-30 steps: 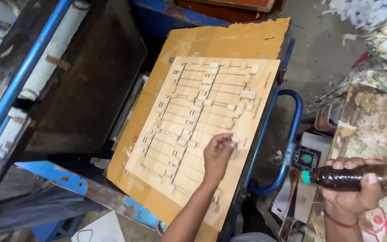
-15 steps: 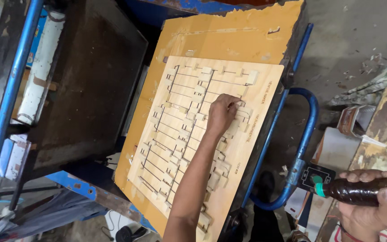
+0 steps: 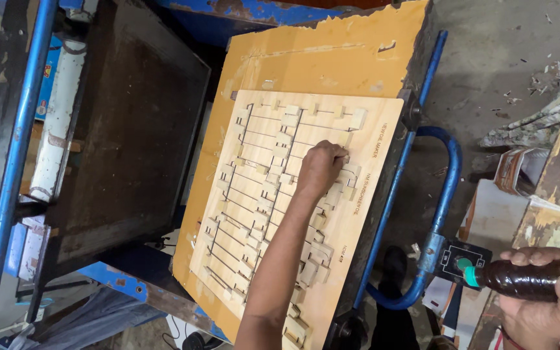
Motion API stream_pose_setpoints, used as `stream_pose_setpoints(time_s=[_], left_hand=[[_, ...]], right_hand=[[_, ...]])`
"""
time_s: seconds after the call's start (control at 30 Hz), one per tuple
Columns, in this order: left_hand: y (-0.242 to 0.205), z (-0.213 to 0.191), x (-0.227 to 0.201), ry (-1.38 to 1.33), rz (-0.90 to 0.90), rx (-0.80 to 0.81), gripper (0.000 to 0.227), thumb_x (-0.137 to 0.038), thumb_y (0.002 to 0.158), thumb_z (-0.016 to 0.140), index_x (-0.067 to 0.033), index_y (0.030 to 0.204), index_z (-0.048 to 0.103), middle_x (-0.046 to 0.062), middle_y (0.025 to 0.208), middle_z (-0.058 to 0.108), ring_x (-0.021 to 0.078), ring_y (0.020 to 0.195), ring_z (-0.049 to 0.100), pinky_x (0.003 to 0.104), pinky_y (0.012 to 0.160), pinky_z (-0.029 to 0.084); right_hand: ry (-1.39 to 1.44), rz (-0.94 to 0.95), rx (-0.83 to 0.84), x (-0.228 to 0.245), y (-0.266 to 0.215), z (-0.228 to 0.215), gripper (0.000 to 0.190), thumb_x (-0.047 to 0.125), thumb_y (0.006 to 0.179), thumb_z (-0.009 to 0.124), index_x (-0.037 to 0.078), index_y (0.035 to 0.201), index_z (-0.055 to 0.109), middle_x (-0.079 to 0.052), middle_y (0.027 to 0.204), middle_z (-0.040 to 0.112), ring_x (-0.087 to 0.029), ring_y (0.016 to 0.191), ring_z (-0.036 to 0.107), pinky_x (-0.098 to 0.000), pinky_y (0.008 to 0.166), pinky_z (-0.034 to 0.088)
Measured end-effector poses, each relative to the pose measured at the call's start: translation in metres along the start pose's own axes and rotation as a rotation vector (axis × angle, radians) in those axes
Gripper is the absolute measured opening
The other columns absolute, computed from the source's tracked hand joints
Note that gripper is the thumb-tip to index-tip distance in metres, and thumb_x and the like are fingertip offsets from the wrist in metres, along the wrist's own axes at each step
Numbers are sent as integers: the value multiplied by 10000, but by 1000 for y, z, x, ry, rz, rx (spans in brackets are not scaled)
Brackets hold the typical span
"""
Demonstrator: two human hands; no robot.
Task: The person assembles a wooden structure by applying glue from a bottle to small wooden pieces and placing them into slots on a larger board. The person also uses a saw to cut small wooden pieces on a workbench.
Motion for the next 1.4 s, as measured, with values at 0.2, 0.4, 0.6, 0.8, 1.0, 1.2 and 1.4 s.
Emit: stream_pose_setpoints(time_s=[0.2, 0.4, 0.6, 0.8, 1.0, 1.2, 1.4], left_hand=[[-1, 1, -5, -8, 44, 2, 153, -6, 838, 710, -50, 967, 780, 165, 1033, 735, 338, 946, 712, 410, 849, 572], [7, 3, 8, -88, -12, 34, 163, 25, 840, 678, -48, 950, 773, 149, 958, 758, 308, 896, 740, 383, 805, 581], [16, 15, 28, -187, 7, 41, 119, 20, 834, 696, -26, 928, 753, 124, 925, 769, 254, 833, 735, 350, 767, 578], [-18, -7, 45, -463, 149, -394, 325, -62, 930, 652, -29, 1253, 653, 125, 1179, 642, 200, 1003, 640, 327, 865, 551], [-148, -38, 25, -744, 47, -560, 170, -91, 1009, 659, -5, 1153, 687, 62, 1062, 655, 124, 912, 589, 260, 825, 515], [-278, -20, -54, -946, 222, -201, 129, -58, 995, 656, -15, 1110, 696, 29, 1025, 646, 114, 901, 625, 233, 817, 524], [-391, 67, -118, -712, 509, 269, 128, -9, 936, 703, -46, 1059, 709, 87, 994, 689, 171, 836, 667, 274, 741, 539]], right_hand=[[-14, 11, -14, 4, -4, 7, 243, 177, 1098, 568, 51, 1288, 484, -107, 966, 566, -246, 909, 596, -472, 968, 517], [-50, 3, -5, 15, -7, 27, 242, 168, 1078, 569, 60, 1271, 471, -102, 968, 560, -247, 932, 594, -472, 979, 509], [-75, -44, -24, 26, -20, 44, 243, 174, 1069, 598, 62, 1256, 488, -102, 976, 550, -245, 906, 570, -488, 964, 501], [139, -4, -17, 57, -61, 32, 201, 252, 1152, 568, 76, 1241, 526, -94, 1027, 575, -266, 962, 577, -485, 999, 476], [357, -77, -49, 99, -127, -22, 223, 308, 1152, 556, 85, 1153, 567, -69, 1016, 601, -237, 945, 595, -438, 968, 489], [451, -359, -382, 192, -298, -96, 269, 346, 1115, 582, 83, 1056, 595, -44, 968, 616, -201, 890, 604, -376, 873, 505], [290, -562, -617, 257, -512, -125, 445, 502, 1081, 611, 64, 1006, 593, -33, 958, 617, -175, 890, 609, -330, 872, 514]])
Point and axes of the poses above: each hand's wrist, its own y-axis towards the middle knuckle, its own z-axis out of the palm, x = y × z, the point moved 5 cm from there along y, towards the middle knuckle
